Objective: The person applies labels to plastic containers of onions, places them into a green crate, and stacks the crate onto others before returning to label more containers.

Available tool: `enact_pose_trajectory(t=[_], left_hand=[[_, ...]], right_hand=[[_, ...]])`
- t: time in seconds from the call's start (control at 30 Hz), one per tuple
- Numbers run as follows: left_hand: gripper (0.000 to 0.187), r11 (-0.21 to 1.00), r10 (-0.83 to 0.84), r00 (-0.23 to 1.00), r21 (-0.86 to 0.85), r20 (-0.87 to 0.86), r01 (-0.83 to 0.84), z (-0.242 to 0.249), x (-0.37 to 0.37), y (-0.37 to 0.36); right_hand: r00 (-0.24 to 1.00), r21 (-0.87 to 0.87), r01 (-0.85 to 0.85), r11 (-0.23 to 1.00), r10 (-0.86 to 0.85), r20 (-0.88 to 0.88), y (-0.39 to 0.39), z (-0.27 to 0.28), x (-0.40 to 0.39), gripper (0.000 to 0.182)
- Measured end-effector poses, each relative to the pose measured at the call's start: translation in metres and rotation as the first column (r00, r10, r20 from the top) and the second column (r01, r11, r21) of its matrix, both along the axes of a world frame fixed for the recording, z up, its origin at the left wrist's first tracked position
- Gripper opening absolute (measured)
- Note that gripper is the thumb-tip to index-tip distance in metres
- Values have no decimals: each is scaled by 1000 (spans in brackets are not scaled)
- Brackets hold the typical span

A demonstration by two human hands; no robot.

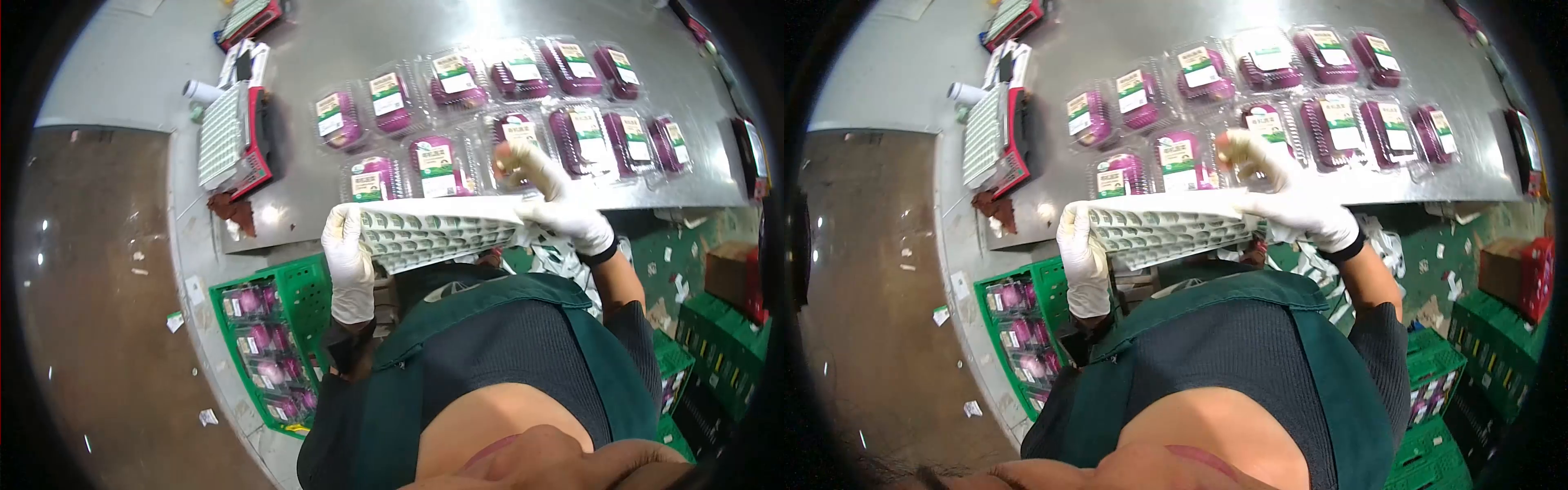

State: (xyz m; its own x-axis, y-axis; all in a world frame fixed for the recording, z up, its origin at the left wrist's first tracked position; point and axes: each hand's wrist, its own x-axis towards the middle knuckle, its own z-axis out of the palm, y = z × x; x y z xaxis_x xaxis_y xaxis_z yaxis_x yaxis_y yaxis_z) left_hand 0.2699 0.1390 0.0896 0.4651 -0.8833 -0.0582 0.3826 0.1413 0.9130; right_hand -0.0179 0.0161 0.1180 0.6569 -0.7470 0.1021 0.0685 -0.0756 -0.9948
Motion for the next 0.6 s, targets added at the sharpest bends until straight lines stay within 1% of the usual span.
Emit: enact_pose_trajectory(t=[0.07,0.1,0.13,0.2,0.23,0.27,0.33,0.37,0.47,0.5,0.53,0.57,0.6], left_hand=[[10,996,84,996,36,-15,-84,9,2,2],[10,990,130,991,56,-26,-128,13,4,4],[10,988,140,990,61,-13,-139,13,8,7],[10,986,150,989,78,7,-150,10,19,13],[10,983,178,984,53,5,-178,3,26,14],[10,982,184,983,51,-1,-184,0,34,15],[11,980,193,981,42,-26,-192,-7,52,15],[13,983,176,981,64,-85,-171,-14,66,18],[20,998,56,998,-28,-35,-57,5,87,13],[18,995,92,993,32,80,-95,0,96,14],[12,994,97,990,42,105,-102,-4,106,13],[8,993,100,986,52,132,-107,-7,116,10],[9,992,99,982,59,163,-110,-9,125,5]], right_hand=[[1000,201,-18,979,20,-12,1,-1,16,44],[990,228,15,974,-46,132,1,-7,25,38],[985,250,38,968,-78,154,-2,-9,31,48],[980,23,66,998,-69,185,-3,-4,51,61],[996,-173,-32,984,46,80,-9,-7,58,73],[997,-255,-55,965,65,32,-6,-7,72,62],[991,-180,-50,982,26,-134,-3,-13,97,49],[995,-222,60,973,-77,-67,-1,-14,114,34],[995,45,98,994,-97,-19,-11,-32,138,22],[995,277,101,955,-92,-46,-11,-22,146,11],[995,288,99,952,-89,-46,-12,-22,153,7],[993,313,109,944,-89,-78,-12,-21,160,10],[990,336,123,934,-91,-107,-12,-21,166,15]])
